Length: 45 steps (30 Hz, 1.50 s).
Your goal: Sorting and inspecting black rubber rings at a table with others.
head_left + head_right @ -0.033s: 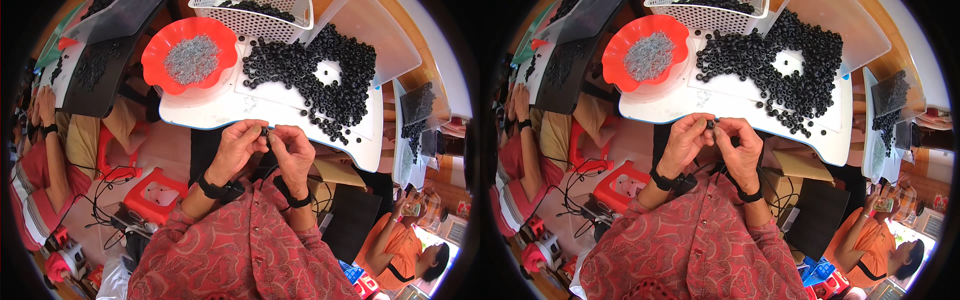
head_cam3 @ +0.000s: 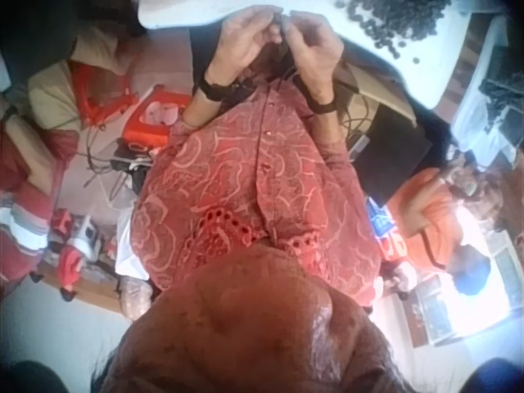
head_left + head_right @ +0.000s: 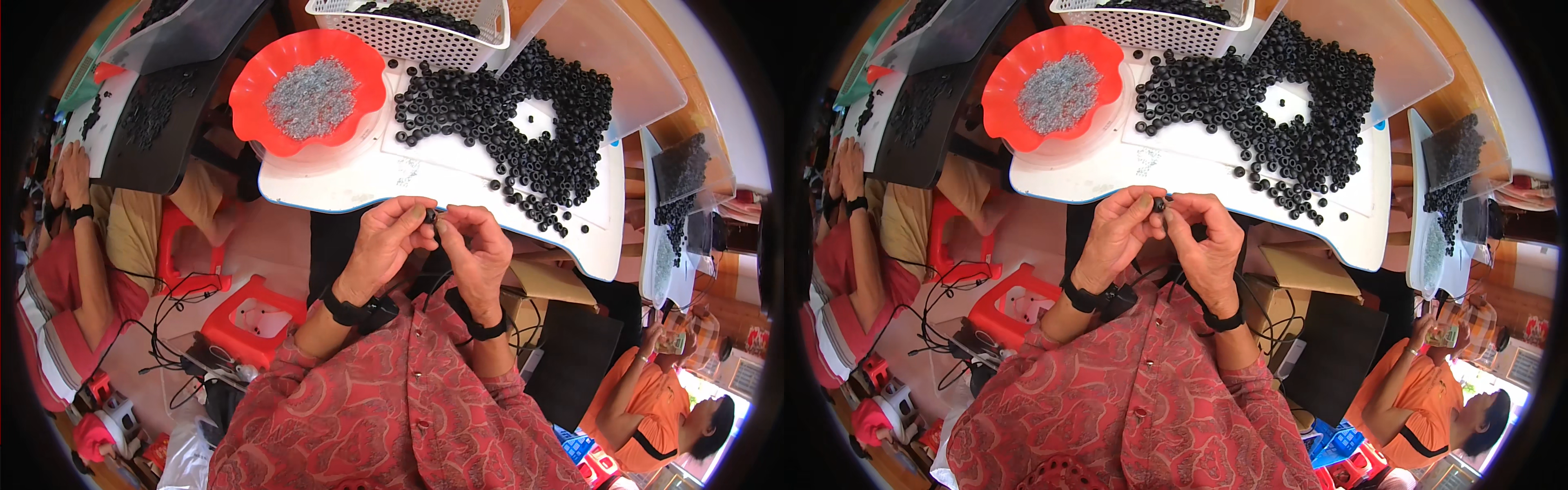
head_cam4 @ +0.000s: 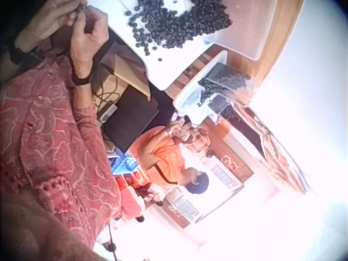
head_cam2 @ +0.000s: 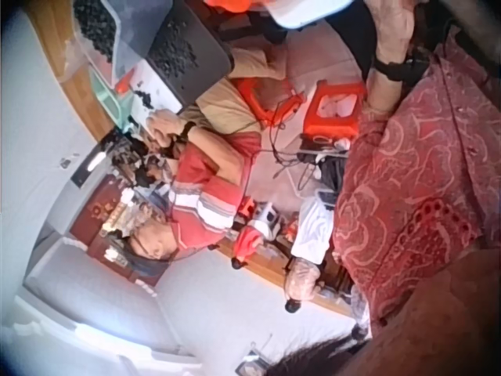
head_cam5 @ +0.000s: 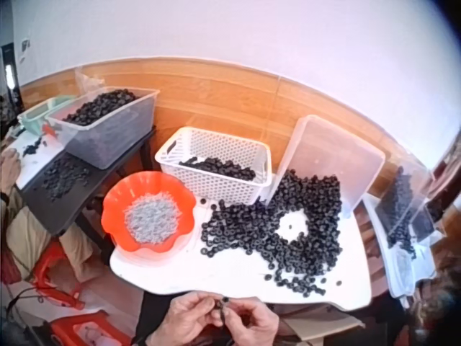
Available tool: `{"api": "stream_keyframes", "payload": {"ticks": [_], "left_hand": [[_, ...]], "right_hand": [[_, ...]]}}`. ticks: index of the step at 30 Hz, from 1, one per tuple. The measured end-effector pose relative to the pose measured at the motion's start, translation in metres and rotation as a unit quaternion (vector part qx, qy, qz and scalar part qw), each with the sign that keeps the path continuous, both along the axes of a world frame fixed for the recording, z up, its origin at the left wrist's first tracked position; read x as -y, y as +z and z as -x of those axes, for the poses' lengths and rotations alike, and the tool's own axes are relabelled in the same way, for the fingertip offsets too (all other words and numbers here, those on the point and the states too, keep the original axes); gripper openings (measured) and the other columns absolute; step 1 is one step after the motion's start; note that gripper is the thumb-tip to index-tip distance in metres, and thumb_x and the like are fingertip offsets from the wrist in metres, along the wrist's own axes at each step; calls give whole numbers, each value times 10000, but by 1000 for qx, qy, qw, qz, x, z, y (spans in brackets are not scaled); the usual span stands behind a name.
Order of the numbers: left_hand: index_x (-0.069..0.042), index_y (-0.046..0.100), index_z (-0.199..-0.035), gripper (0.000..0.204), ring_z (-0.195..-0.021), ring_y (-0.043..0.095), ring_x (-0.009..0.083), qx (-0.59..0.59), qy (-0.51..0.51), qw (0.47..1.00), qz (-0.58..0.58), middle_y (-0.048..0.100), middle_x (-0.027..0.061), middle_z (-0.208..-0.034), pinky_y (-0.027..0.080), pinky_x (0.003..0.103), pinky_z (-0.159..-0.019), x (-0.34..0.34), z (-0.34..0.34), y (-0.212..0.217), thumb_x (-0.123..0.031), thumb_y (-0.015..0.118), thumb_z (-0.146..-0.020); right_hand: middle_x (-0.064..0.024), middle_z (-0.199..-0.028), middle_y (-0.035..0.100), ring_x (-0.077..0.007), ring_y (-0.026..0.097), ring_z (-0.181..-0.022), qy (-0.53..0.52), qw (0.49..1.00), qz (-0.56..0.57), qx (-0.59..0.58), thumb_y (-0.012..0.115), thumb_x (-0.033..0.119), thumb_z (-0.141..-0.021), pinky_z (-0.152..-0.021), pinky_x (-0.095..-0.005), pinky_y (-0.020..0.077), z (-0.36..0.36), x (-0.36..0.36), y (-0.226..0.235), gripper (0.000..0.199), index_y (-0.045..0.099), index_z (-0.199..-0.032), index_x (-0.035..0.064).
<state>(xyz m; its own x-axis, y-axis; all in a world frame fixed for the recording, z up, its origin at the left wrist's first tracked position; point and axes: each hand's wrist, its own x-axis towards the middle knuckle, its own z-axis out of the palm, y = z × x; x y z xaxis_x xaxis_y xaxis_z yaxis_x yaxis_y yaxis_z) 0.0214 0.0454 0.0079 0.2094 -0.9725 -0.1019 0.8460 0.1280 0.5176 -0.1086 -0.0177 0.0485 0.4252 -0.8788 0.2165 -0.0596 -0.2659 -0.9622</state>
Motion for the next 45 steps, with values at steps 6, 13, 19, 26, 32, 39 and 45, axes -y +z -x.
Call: {"api": "stream_keyframes", "payload": {"ticks": [6,13,19,26,32,39,45], "left_hand": [[38,619,-1144,232,-790,629,102,33,14,999,-24,647,67,-937,582,248,-702,-1,2,-1,-124,556,-990],[38,629,-1125,219,-739,629,97,45,-8,998,-51,652,68,-910,568,227,-638,1,3,-5,-113,580,-975],[38,635,-1128,227,-733,628,93,65,-47,994,-71,656,67,-910,565,223,-608,1,2,-9,-117,595,-966],[34,632,-1146,253,-726,626,97,-4,-66,996,-57,655,56,-903,571,239,-634,10,4,-8,-149,569,-985],[29,634,-1141,249,-734,628,100,-28,-82,995,-51,643,51,-890,574,249,-641,15,5,-12,-155,558,-992],[43,624,-1140,233,-745,629,97,63,-44,995,-71,662,84,-952,579,243,-652,21,11,-11,-122,545,-994],[45,615,-1149,242,-738,622,103,23,-41,996,-70,651,83,-943,564,241,-648,28,10,-16,-128,538,-999]], "right_hand": [[-74,-864,666,-104,642,-689,-10,993,105,-58,696,-38,-822,-615,-229,497,-2,-1,7,167,658,-981,-6],[-67,-840,663,-105,634,-673,10,994,84,-76,683,-45,-819,-608,-235,499,4,4,3,174,653,-987,-9],[-46,-814,674,-86,626,-694,18,997,-20,-79,686,-37,-816,-629,-223,499,12,8,-4,189,657,-1000,-5],[-38,-896,681,-74,626,-785,32,989,-147,6,674,-34,-859,-715,-209,510,17,15,-9,224,631,-1078,-12],[-36,-905,677,-68,619,-783,18,984,-172,36,664,-37,-866,-714,-204,510,17,17,-11,221,630,-1083,-13],[-46,-836,663,-82,628,-680,-26,997,-50,-62,683,-14,-833,-625,-224,511,9,17,-8,201,643,-1030,-13],[-82,-823,643,-140,651,-649,-33,992,67,-107,685,-10,-822,-592,-260,504,9,31,-5,134,659,-953,-3]]}}
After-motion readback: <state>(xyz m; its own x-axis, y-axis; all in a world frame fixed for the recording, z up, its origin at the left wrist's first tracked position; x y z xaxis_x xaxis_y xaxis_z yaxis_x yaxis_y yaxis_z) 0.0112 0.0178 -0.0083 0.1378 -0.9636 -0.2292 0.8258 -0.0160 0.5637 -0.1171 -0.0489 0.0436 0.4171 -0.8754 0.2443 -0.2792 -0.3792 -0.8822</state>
